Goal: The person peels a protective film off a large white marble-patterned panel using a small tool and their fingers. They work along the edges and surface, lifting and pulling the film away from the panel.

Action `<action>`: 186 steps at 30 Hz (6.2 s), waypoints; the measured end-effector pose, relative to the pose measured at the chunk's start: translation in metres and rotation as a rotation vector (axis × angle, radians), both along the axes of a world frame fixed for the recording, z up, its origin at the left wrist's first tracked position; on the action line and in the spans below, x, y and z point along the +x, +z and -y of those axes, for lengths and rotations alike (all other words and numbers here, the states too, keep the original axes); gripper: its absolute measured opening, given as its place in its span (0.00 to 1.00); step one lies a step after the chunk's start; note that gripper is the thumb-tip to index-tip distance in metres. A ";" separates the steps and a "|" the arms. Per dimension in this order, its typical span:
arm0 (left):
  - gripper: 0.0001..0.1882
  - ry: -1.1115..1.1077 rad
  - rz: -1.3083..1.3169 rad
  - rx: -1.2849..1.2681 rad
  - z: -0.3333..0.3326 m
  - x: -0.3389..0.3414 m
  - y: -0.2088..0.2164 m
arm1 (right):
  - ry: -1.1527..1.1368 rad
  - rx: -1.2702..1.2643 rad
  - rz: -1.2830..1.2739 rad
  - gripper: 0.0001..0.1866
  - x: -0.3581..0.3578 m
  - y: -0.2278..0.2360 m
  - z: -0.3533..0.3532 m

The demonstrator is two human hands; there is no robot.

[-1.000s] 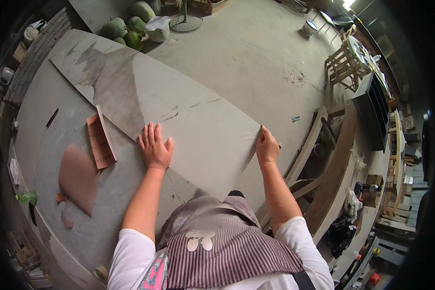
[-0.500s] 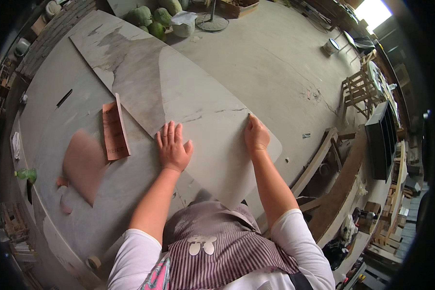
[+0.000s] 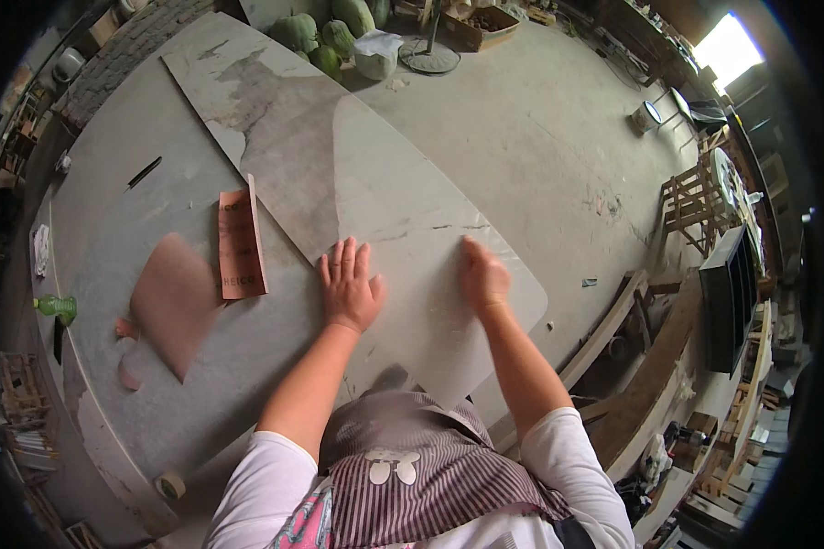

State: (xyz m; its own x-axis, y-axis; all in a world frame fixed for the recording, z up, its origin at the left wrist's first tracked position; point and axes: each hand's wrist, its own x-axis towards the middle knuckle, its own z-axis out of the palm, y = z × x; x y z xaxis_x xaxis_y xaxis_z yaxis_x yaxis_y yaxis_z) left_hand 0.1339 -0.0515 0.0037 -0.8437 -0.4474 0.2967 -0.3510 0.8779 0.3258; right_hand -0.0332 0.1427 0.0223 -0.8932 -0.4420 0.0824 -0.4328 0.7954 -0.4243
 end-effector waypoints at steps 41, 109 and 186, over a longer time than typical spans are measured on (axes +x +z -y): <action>0.07 -0.538 -0.279 0.309 -0.138 -0.053 0.083 | -0.151 -1.213 1.494 0.14 0.031 0.073 -0.123; 0.34 0.677 0.350 -0.072 -0.027 -0.097 0.006 | 0.797 -0.394 0.693 0.08 -0.225 -0.012 0.098; 0.33 0.681 0.304 -0.143 -0.022 -0.096 -0.003 | 0.785 -0.230 0.588 0.05 -0.196 -0.003 0.010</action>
